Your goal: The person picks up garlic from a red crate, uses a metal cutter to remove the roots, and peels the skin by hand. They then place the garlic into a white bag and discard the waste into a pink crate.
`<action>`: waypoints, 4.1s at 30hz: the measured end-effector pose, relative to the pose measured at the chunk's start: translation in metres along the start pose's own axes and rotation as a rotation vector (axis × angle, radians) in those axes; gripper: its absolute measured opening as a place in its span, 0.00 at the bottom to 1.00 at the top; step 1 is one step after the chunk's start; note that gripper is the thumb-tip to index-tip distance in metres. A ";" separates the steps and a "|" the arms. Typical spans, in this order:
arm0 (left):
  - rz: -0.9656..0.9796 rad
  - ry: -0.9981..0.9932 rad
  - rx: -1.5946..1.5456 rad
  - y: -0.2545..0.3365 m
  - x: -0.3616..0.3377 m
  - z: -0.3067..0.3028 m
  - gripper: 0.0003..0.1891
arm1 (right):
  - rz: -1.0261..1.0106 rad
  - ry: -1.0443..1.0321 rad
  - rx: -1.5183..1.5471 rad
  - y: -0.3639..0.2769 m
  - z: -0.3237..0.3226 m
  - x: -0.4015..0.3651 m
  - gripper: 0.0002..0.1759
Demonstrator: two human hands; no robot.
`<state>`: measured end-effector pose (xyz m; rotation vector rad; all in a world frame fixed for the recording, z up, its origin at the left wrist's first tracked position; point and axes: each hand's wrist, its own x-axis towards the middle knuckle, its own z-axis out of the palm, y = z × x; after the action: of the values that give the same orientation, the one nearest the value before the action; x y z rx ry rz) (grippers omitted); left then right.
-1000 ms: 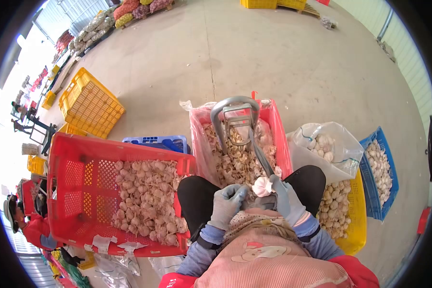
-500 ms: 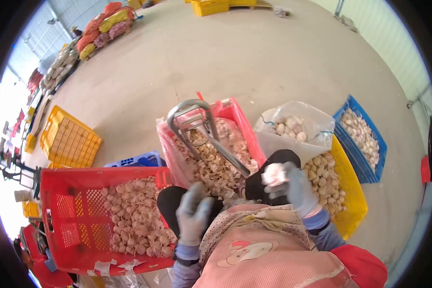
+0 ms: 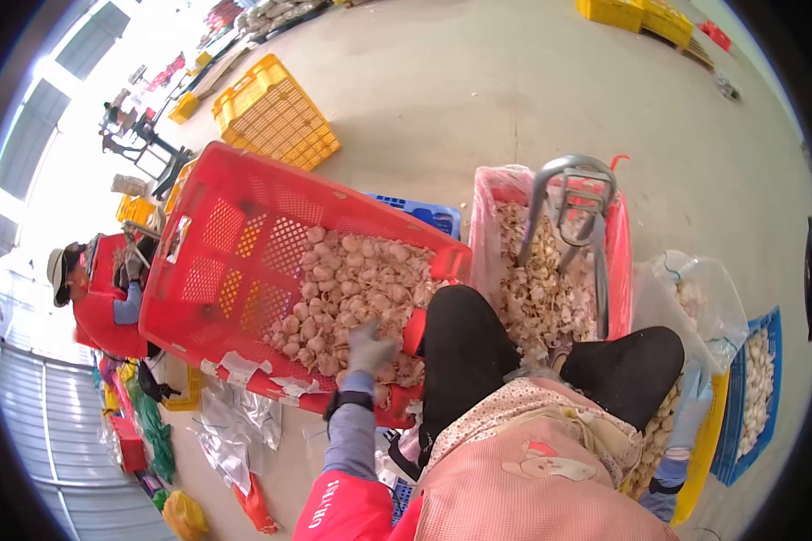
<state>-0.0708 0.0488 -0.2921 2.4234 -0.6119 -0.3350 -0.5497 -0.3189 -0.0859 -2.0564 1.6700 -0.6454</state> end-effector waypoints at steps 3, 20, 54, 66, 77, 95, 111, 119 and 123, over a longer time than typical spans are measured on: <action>-0.211 -0.508 0.715 0.110 -0.036 -0.018 0.46 | -0.013 -0.015 0.178 -0.028 0.019 0.005 0.21; 0.291 0.216 0.732 0.099 0.082 -0.180 0.23 | -0.187 0.034 -0.155 -0.033 0.055 0.014 0.19; 0.317 -0.176 1.252 0.215 0.219 -0.165 0.19 | -0.231 0.205 0.090 -0.019 0.052 -0.003 0.15; -0.078 0.993 0.535 0.105 -0.153 -0.176 0.35 | -0.707 -0.186 0.287 -0.140 0.075 -0.019 0.20; -0.429 0.657 -0.782 0.011 -0.190 -0.106 0.34 | -1.053 -1.561 0.062 -0.286 0.223 -0.245 0.43; 0.096 0.559 -0.449 0.134 -0.085 -0.238 0.14 | -1.320 -1.148 0.179 -0.395 0.184 -0.198 0.18; 0.038 0.544 -0.786 0.122 -0.015 -0.254 0.24 | -1.033 -1.526 -0.182 -0.471 0.153 -0.156 0.21; -0.014 0.773 -0.493 0.067 -0.110 -0.131 0.35 | -1.115 -1.379 -0.276 -0.327 0.235 -0.232 0.21; 0.200 0.830 -0.489 0.129 -0.061 -0.180 0.25 | -1.303 -1.084 -0.120 -0.372 0.208 -0.183 0.17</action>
<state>-0.1004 0.0781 -0.0664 1.7789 -0.3271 0.5313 -0.1659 -0.0613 -0.0548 -2.5977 -0.3154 0.3095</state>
